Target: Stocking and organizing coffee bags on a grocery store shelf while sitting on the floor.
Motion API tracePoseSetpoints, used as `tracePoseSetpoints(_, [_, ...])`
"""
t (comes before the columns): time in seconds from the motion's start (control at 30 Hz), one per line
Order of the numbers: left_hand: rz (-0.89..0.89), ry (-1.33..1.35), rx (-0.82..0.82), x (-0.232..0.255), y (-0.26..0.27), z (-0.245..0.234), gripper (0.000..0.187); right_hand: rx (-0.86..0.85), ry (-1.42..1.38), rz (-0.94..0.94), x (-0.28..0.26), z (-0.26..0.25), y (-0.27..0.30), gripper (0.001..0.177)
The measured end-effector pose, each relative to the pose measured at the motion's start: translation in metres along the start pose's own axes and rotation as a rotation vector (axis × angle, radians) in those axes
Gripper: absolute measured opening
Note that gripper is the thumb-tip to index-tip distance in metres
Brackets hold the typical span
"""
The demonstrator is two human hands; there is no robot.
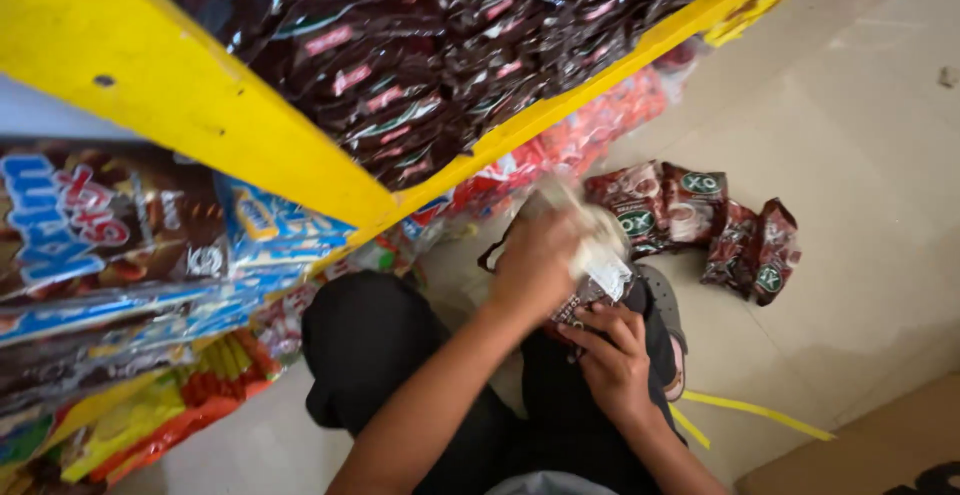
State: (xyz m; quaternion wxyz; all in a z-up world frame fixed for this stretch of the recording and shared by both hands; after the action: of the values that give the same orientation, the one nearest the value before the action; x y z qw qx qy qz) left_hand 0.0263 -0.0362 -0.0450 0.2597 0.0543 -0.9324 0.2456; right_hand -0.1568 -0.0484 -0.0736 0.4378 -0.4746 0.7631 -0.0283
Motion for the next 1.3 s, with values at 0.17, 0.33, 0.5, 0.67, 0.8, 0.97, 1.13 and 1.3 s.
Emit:
tracePoseSetpoints(0.17, [-0.312,0.130,0.027,-0.008,-0.011,-0.007,0.025,0.006,0.038,-0.029,0.002,0.007,0.003,0.050])
tracePoseSetpoints(0.33, [-0.277,0.463,-0.109,0.027,0.006,-0.007,0.029,-0.012,0.032,0.013,0.012,0.008,0.009,0.035])
tracePoseSetpoints(0.5, [-0.412,-0.100,0.184,-0.041,-0.013,-0.041,0.038,-0.060,-0.023,0.022,0.000,-0.001,-0.003,0.052])
tracePoseSetpoints(0.67, [-0.643,0.366,0.013,-0.051,0.001,-0.025,0.056,0.386,-0.630,0.613,0.019,-0.008,0.005,0.054])
tracePoseSetpoints(0.8, [-0.527,0.477,-0.062,-0.042,-0.001,-0.022,0.079,0.216,-0.689,1.015,0.010,-0.015,-0.019,0.066])
tracePoseSetpoints(0.97, [-0.673,0.673,0.294,-0.072,0.006,-0.034,0.064,0.488,-1.145,0.990,0.043,-0.018,-0.015,0.037])
tracePoseSetpoints(1.13, [-0.726,0.623,0.225,-0.058,0.018,-0.037,0.049,0.609,-0.928,1.096,0.068,0.005,-0.001,0.039])
tracePoseSetpoints(1.3, [-0.523,0.565,-0.003,-0.028,0.015,-0.015,0.063,0.467,-0.902,1.131,0.030,-0.012,-0.018,0.057])
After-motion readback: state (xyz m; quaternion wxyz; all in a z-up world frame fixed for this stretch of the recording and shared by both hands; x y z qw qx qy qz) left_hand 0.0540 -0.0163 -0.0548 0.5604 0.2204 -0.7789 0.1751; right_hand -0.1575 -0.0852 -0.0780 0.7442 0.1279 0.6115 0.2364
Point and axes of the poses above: each hand's wrist, its own y-axis away from the middle knuckle, its own z-axis out of the palm, x = y × z, the point moved 2 cm from there along -y, towards the middle knuckle, and after that the axes turned 3 degrees about x, right-handed, at the moved point
